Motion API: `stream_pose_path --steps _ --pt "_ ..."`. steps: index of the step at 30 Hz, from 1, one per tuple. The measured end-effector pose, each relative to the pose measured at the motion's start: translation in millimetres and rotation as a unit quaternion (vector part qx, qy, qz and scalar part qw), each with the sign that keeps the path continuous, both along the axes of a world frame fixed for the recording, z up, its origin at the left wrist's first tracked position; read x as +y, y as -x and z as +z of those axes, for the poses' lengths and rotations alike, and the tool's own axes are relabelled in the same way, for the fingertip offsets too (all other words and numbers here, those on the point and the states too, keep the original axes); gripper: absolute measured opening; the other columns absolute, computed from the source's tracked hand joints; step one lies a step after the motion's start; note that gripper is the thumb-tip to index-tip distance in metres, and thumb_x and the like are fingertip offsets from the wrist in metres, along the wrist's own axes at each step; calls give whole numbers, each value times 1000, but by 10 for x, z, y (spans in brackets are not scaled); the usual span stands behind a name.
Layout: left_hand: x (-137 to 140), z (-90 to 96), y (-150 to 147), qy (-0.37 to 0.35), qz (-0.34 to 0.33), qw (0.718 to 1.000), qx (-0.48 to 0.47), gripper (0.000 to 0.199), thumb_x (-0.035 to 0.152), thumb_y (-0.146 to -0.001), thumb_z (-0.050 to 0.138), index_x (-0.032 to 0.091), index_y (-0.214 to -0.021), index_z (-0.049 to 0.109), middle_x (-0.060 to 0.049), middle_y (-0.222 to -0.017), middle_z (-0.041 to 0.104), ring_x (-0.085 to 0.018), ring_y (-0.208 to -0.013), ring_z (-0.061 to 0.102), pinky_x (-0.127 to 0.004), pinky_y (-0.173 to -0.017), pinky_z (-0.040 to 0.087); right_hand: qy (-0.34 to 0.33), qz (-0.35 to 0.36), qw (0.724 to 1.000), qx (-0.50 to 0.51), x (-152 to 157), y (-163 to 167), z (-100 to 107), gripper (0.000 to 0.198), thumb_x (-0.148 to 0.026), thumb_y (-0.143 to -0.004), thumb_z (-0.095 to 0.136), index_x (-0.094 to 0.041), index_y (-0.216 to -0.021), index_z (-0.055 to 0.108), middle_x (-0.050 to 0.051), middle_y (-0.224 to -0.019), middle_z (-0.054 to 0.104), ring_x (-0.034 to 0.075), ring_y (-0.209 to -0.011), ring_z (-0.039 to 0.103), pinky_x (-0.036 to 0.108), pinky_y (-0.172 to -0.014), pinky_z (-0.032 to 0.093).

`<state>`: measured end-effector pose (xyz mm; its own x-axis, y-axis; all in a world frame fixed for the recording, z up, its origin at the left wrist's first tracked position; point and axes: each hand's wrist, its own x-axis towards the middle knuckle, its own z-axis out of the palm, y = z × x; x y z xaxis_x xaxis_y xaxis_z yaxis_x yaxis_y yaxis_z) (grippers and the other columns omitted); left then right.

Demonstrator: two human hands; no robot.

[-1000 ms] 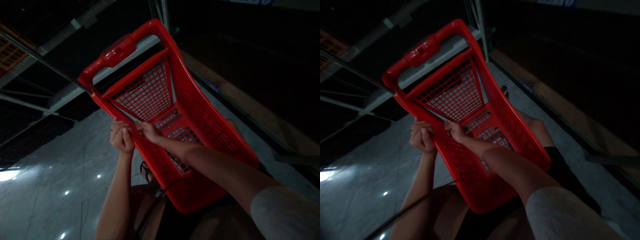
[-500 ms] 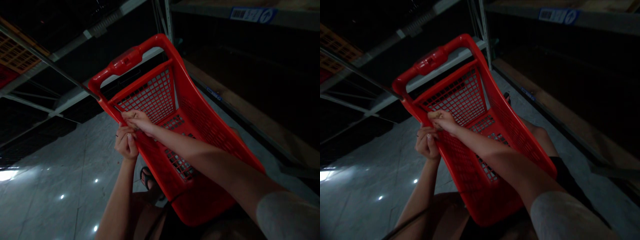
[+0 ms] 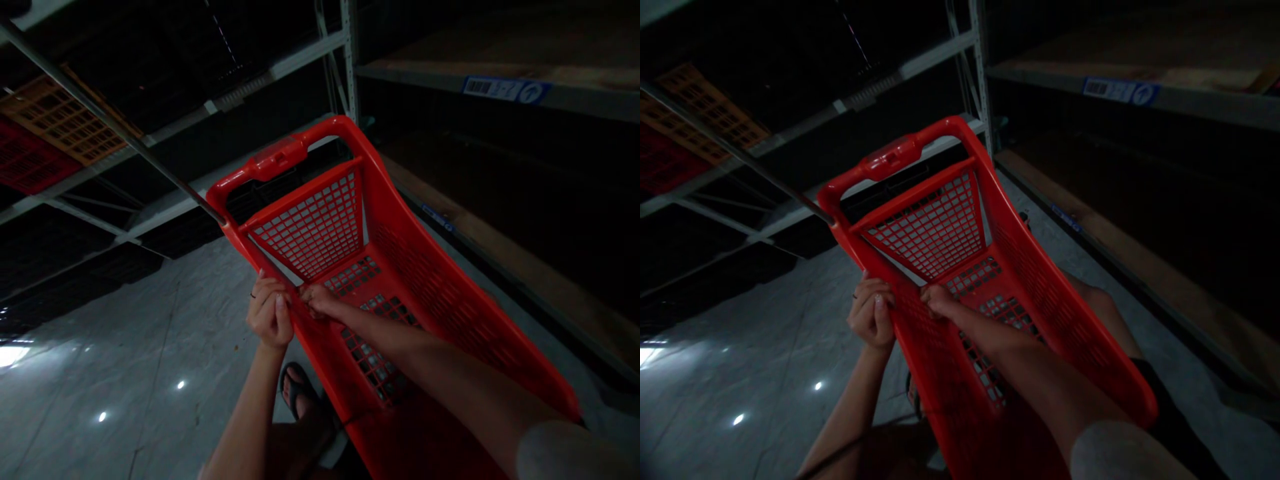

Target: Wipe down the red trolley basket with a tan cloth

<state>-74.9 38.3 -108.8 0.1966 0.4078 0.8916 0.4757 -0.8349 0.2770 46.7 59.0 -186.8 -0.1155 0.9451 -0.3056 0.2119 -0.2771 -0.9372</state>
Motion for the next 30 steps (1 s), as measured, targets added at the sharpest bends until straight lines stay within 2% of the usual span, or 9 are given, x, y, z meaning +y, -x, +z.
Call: stream_pose_path --steps 5,9,11,14,19,22,25,28,30 --pt "-39 20 -39 -4 -7 1000 3 27 13 -96 46 20 -74 59 -4 -76 65 -19 -81 63 -49 -95 55 -71 -22 996 57 467 160 499 17 -5 -71 63 -19 -82 64 -2 -77 69 13 -78 65 22 -75 51" --pt "-40 30 -65 -4 -5 1000 3 26 11 -96 45 20 -76 58 -3 -76 63 -18 -82 62 -48 -95 55 -258 -13 953 156 894 248 1148 31 -1 -74 60 -21 -97 67 -1 -100 73 13 -98 67 22 -90 52" --pt "-33 35 -70 -2 -2 1000 7 26 11 -96 45 19 -76 58 -2 -75 63 -17 -80 62 -49 -98 55 -326 18 931 162 989 254 1335 38 2 -72 55 -23 -98 68 -2 -102 73 13 -100 67 23 -91 53" --pt "-19 46 -65 -2 -7 1000 23 24 12 -96 46 19 -77 58 -1 -75 63 -16 -79 62 -48 -98 56 -348 24 927 136 905 207 1269 41 1 -72 54 -24 -100 69 -2 -104 73 15 -99 67 25 -88 54" --pt "-6 81 -63 16 0 1000 24 19 12 -96 50 19 -82 61 -3 -79 66 -16 -84 64 -38 -90 59 -290 57 947 125 496 -58 800 22 -19 -76 65 -19 -97 70 1 -96 75 19 -90 69 31 -85 56" --pt "6 102 -63 38 -4 999 9 18 12 -95 51 18 -82 62 -3 -81 67 -15 -84 63 -36 -87 60 -315 73 941 102 517 -166 928 24 -20 -76 65 -20 -100 71 3 -104 76 20 -98 70 33 -92 55" --pt "23 114 -53 41 -16 999 -3 18 11 -95 52 18 -81 62 -2 -79 65 -14 -80 63 -40 -95 60 -413 97 905 46 826 -33 1373 28 -14 -80 60 -24 -105 71 2 -116 74 20 -111 67 35 -101 52" --pt "-1 125 -52 26 -25 999 15 18 11 -94 52 18 -80 61 -2 -76 66 -14 -78 63 -47 -105 57 -515 204 832 -38 1208 219 1771 24 -8 -83 57 -24 -92 71 1 -112 74 19 -115 65 37 -108 49" --pt "-41 143 -44 5 -40 998 46 17 12 -92 52 19 -79 62 -2 -75 66 -15 -78 64 -45 -103 59 -550 258 791 -80 1377 316 1875 23 -6 -85 55 -24 -86 70 0 -105 75 18 -111 67 37 -109 48"
